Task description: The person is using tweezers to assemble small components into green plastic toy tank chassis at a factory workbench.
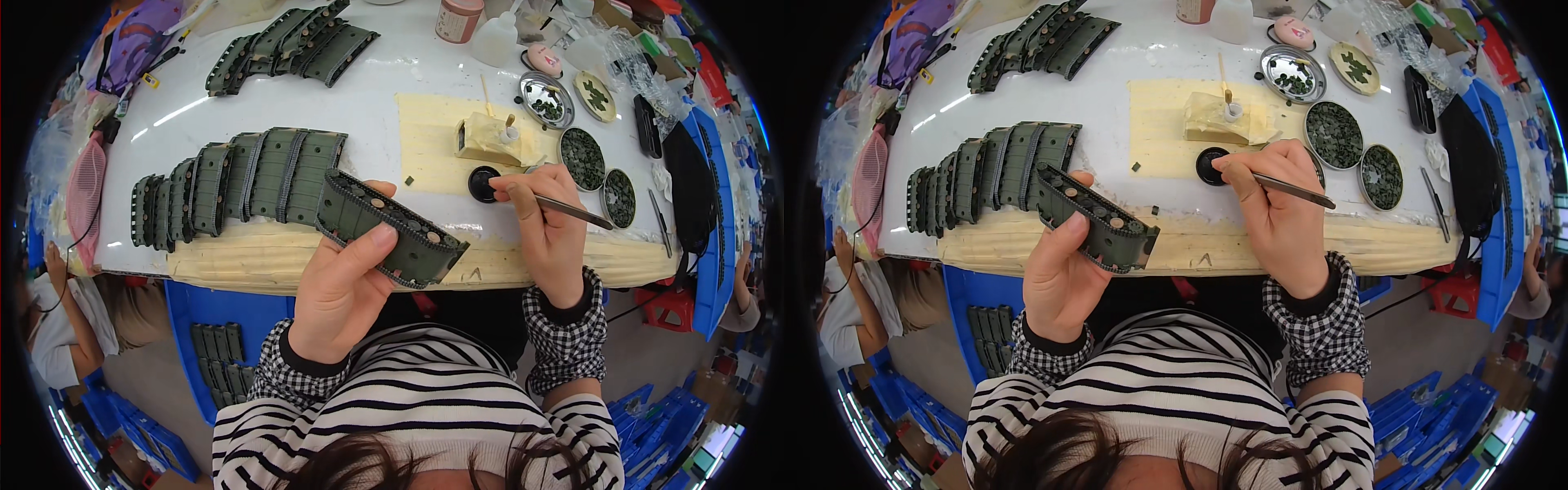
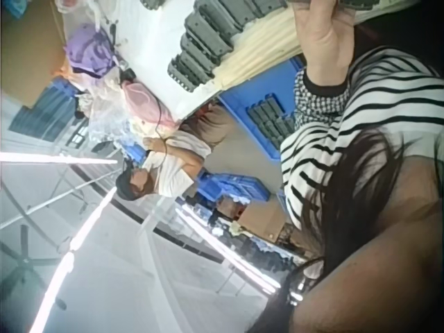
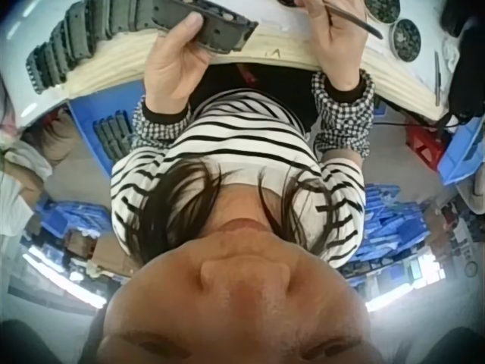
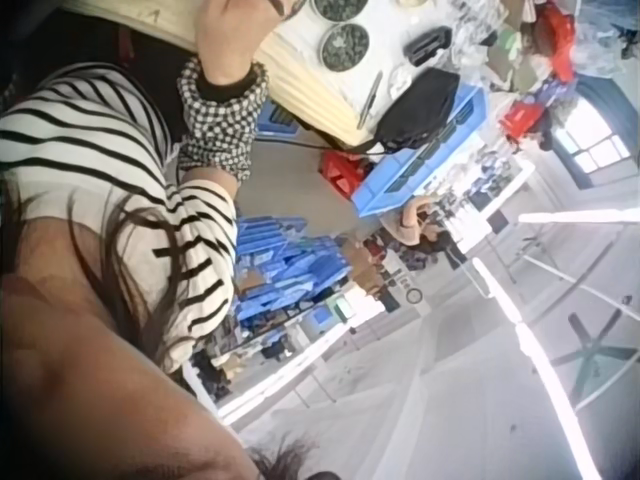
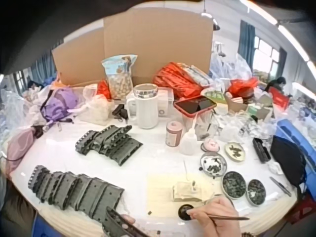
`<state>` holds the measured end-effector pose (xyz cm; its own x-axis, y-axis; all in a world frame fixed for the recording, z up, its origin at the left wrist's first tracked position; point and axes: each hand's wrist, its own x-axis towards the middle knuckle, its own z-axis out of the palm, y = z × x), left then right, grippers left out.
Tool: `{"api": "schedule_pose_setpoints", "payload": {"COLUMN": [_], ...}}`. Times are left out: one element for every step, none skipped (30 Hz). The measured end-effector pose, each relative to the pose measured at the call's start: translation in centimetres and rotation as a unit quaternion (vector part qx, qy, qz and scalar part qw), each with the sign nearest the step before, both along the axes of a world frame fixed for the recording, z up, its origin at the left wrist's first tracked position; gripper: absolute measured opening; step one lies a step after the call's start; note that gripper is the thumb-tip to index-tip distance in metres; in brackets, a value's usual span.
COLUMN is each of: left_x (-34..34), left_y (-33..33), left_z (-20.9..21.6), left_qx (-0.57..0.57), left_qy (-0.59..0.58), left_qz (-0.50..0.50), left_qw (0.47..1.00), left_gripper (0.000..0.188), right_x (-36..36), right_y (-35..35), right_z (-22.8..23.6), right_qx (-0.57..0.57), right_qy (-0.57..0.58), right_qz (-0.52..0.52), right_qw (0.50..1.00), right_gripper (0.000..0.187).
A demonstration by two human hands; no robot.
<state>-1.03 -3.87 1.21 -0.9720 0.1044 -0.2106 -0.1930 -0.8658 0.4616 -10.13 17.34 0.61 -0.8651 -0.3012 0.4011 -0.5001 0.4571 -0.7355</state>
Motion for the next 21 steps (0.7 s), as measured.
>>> {"api": "schedule_pose_setpoints", "payload": {"left_x": [0.0,0.0,-0.1,-0.2,-0.2,-0.3,-0.4,-0.4,-0.5,-0.6,-0.7,-0.9,-1.0,-1.2,-1.3,-1.4,-1.4,-1.4,-1.3,-1.3,-1.3], "left_y": [0.3,0.5,0.5,0.5,0.5,0.4,0.3,0.2,0.1,0.1,0.1,0.2,0.5,0.7,0.9,1.0,1.1,1.1,1.0,1.0,1.0], "left_z": [0.2,0.5,0.8,1.1,1.3,1.3,1.2,1.0,0.9,0.7,0.7,0.7,0.8,0.9,0.9,0.8,0.8,0.8,0.8,0.8,0.9], "left_qx": [-0.006,-0.012,-0.006,0.001,0.007,0.007,0.006,0.006,0.005,0.003,0.002,-0.009,-0.021,-0.032,-0.042,-0.052,-0.062,-0.069,-0.077,-0.084,-0.088], "left_qy": [-0.009,-0.018,-0.024,-0.029,-0.034,-0.037,-0.041,-0.045,-0.046,-0.047,-0.049,-0.059,-0.069,-0.079,-0.082,-0.084,-0.087,-0.089,-0.091,-0.093,-0.091], "left_qz": [0.012,0.023,0.024,0.025,0.025,0.027,0.029,0.031,0.035,0.036,0.037,0.042,0.047,0.053,0.053,0.054,0.054,0.052,0.05,0.048,0.048], "left_qw": [1.0,1.0,0.999,0.999,0.999,0.999,0.999,0.999,0.998,0.998,0.998,0.997,0.996,0.995,0.994,0.994,0.993,0.992,0.992,0.991,0.991], "left_gripper": [0.042,0.041,0.04,0.04,0.04,0.039,0.038,0.038,0.037,0.036,0.036,0.035,0.034,0.033,0.033,0.033,0.033,0.034,0.034,0.034,0.034], "right_x": [0.0,0.0,0.0,0.0,0.2,0.3,0.5,0.9,1.4,2.2,2.7,3.3,3.6,3.8,3.9,3.9,3.8,3.7,3.7,3.7,3.7], "right_y": [0.0,0.1,0.1,0.2,0.3,0.4,0.4,0.6,0.7,1.0,0.8,0.4,0.0,-0.2,-0.6,-0.9,-1.1,-1.3,-1.4,-1.5,-1.5], "right_z": [-0.1,-0.2,-0.1,0.1,0.5,0.9,1.5,2.3,3.1,3.7,4.1,4.5,4.7,4.8,4.6,4.1,3.6,3.3,3.3,3.3,3.3], "right_qx": [0.001,0.003,0.003,-0.003,-0.01,-0.016,-0.031,-0.046,-0.06,-0.061,-0.074,-0.087,-0.1,-0.098,-0.109,-0.121,-0.132,-0.14,-0.136,-0.132,-0.127], "right_qy": [0.002,0.005,0.008,0.013,0.018,0.024,0.038,0.053,0.067,0.077,0.072,0.066,0.06,0.036,0.021,0.006,-0.008,-0.011,-0.018,-0.026,-0.034], "right_qz": [0.001,0.002,0.003,0.002,0.0,0.001,0.022,0.042,0.062,0.09,0.127,0.164,0.202,0.233,0.236,0.239,0.241,0.248,0.245,0.243,0.24], "right_qw": [1.0,1.0,1.0,1.0,1.0,1.0,0.999,0.997,0.994,0.991,0.987,0.98,0.972,0.967,0.965,0.964,0.961,0.959,0.96,0.961,0.962], "right_gripper": [0.013,0.012,0.012,0.013,0.013,0.014,0.015,0.016,0.016,0.018,0.017,0.017,0.017,0.019,0.019,0.02,0.02,0.021,0.021,0.021,0.021]}}
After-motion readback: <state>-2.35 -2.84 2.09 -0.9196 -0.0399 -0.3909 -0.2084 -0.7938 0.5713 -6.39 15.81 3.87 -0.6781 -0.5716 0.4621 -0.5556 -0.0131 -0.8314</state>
